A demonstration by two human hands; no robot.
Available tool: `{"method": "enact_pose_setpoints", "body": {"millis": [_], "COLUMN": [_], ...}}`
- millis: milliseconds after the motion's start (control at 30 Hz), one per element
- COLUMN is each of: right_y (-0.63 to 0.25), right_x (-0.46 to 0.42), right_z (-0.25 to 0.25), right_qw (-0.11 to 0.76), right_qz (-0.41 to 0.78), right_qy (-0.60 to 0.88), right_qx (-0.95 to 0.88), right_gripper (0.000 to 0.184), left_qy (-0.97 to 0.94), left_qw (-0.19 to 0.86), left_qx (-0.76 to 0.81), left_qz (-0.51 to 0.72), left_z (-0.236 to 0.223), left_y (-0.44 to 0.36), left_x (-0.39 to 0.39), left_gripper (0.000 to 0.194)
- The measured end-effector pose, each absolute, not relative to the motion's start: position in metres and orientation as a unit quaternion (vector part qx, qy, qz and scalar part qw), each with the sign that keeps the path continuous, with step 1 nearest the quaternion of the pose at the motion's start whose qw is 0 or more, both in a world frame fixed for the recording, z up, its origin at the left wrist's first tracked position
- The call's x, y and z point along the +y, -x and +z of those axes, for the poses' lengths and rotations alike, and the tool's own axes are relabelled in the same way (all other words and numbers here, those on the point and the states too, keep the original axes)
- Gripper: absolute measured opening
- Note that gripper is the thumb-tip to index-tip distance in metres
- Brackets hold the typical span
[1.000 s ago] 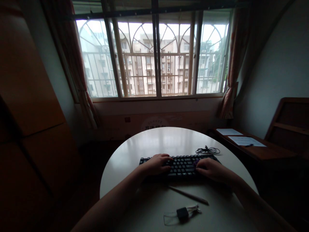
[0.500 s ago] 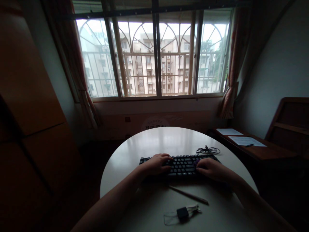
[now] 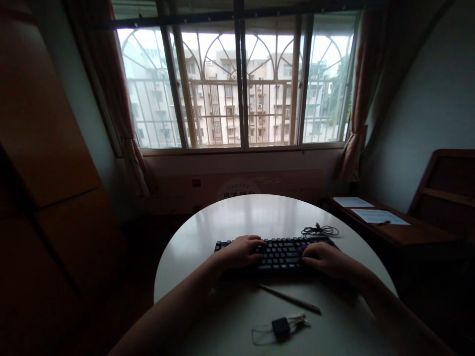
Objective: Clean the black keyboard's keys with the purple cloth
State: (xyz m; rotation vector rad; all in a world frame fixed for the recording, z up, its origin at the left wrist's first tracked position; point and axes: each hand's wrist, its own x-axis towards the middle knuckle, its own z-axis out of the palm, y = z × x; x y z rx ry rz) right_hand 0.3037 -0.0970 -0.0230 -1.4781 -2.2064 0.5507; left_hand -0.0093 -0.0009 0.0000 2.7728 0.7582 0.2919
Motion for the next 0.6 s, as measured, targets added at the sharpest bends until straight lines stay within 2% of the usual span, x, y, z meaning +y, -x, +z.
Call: {"method": "enact_pose_setpoints", "body": {"millis": [600], "right_y": [-0.3025], "right_x": [-0.098], "right_z": [-0.0203], "right_qw": [0.211], "right_qz": [0.2], "right_qy": [0.532], "right_qx": [-0.795], "right_gripper": [0.024], "left_qy": [-0.951], "left_qw": [0.126], "left_qx": [0.264], "left_qz": [0.1], "left_z": [0.0005], "left_y": [0.0086], "left_x": [-0.0016], "left_gripper": [0.048]}}
